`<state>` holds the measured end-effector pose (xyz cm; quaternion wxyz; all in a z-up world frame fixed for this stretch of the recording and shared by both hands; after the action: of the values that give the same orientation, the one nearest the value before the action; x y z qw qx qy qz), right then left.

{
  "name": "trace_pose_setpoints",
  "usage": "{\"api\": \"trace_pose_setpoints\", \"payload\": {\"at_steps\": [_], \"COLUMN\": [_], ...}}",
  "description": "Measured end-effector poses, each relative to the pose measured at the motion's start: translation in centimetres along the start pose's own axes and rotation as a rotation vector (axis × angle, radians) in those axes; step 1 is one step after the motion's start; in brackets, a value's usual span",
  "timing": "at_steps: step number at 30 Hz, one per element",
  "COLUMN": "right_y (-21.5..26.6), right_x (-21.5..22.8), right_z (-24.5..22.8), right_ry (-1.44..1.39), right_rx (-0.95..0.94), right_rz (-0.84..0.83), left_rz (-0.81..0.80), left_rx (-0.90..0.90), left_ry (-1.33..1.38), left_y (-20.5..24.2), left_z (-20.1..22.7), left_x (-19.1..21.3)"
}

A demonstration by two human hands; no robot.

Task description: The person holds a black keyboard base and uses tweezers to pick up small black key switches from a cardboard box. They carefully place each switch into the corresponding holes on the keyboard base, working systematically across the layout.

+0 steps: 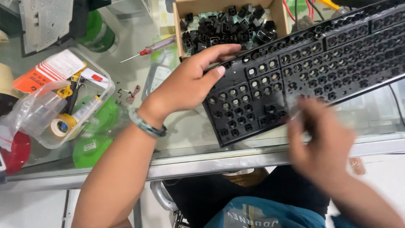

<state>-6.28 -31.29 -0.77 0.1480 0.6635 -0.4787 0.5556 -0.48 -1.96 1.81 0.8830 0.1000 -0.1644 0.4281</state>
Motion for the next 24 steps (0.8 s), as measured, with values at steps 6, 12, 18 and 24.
{"api": "trace_pose_setpoints", "payload": {"at_steps": [6, 12, 18, 24], "right_y": [-0.5, -7.7, -10.9, -9.9], "right_x": [-1.5, 0.7, 0.1, -0.5], "right_z": [-2.7, -2.1, -2.7, -1.1], "right_ry": [-0.100, 0.097, 0.183, 0.151], "right_rx": [0.074, 0.723, 0.951, 0.880], "right_rz": [-0.110, -0.365, -0.290, -0.306], "left_rz": [0.014, -0.020, -0.010, 0.034], "left_rx": [-0.022, 0.040, 0.148, 0.136], "left_ry": [-0.073, -0.059, -0.100, -0.115], "left_y": [0.1, 0.1, 0.0, -0.3], "left_z": [-1.5, -1.3, -1.2, -1.2], "left_x": [-0.3, 0.1, 0.4, 0.4]}}
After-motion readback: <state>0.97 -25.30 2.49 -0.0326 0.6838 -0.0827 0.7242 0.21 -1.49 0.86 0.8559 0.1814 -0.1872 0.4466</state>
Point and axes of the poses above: each hand's wrist, its own y-axis away from the middle knuckle, its own x-axis out of the back of the hand, z = x × y, the point moved 1 cm from there along -y, towards the middle knuckle, and after that the axes turned 14 degrees about -z, right-handed, at the moved point
